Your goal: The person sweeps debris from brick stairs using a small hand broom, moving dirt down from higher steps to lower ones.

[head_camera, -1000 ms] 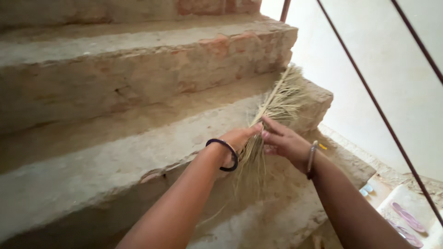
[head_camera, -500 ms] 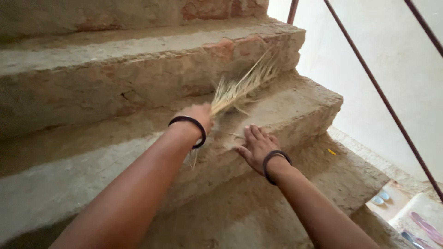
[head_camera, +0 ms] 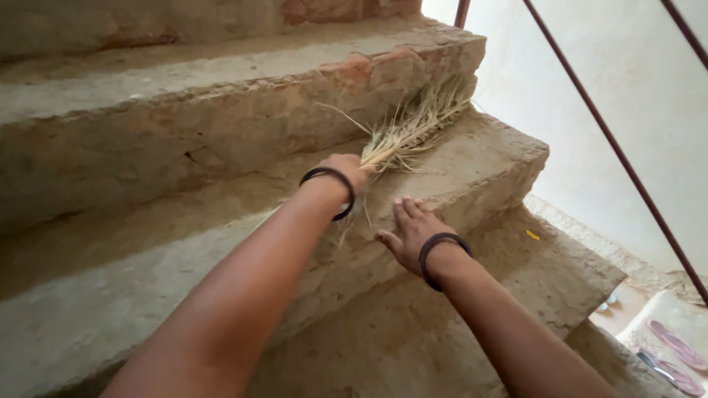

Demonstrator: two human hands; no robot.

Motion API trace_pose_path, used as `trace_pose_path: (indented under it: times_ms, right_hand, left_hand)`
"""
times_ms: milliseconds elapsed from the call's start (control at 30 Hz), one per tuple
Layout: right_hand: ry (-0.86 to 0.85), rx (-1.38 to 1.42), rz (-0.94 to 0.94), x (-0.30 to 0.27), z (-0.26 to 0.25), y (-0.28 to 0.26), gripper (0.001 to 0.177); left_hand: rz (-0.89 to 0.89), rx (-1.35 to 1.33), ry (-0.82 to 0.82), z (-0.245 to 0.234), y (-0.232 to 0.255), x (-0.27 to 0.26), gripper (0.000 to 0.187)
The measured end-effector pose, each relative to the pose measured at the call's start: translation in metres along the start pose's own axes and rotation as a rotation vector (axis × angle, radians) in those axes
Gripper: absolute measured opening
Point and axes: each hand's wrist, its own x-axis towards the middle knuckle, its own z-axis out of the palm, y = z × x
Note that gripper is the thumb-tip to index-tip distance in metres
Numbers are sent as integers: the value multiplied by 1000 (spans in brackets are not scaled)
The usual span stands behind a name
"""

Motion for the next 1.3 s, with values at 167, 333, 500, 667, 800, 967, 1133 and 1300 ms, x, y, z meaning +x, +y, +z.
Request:
trace_pose_path:
  times_ms: [167, 333, 500, 667, 800, 967, 1133, 1300]
  right_hand:
    - [-183, 50, 118, -6, -38, -15, 98]
    - [-210, -85, 57, -7, -59, -20, 93]
    - [-160, -27, 50, -6, -63, -21, 82]
    - [-158, 27, 82, -1, -62, -21, 72]
    - [-308, -176, 55, 8, -55, -20, 84]
    - [-106, -4, 62, 4, -44, -13, 92]
    - [-180, -81, 40, 8, -48, -16, 77]
    - [-250, -67, 95, 1, -59, -22, 80]
  left_hand:
    - [243, 135, -116, -14, 17, -8, 56]
    - [81, 58, 15, -18, 32, -4, 48]
    - [-13, 11, -24, 22, 37, 37, 57]
    - [333, 105, -137, 22, 51, 22, 63]
    - [405, 75, -102, -10, 57, -7, 62]
    - [1, -27, -68, 2, 52, 27, 65]
    - [-15, -58, -34, 58, 26, 74, 70]
    - [125, 18, -265, 15, 36, 18, 70]
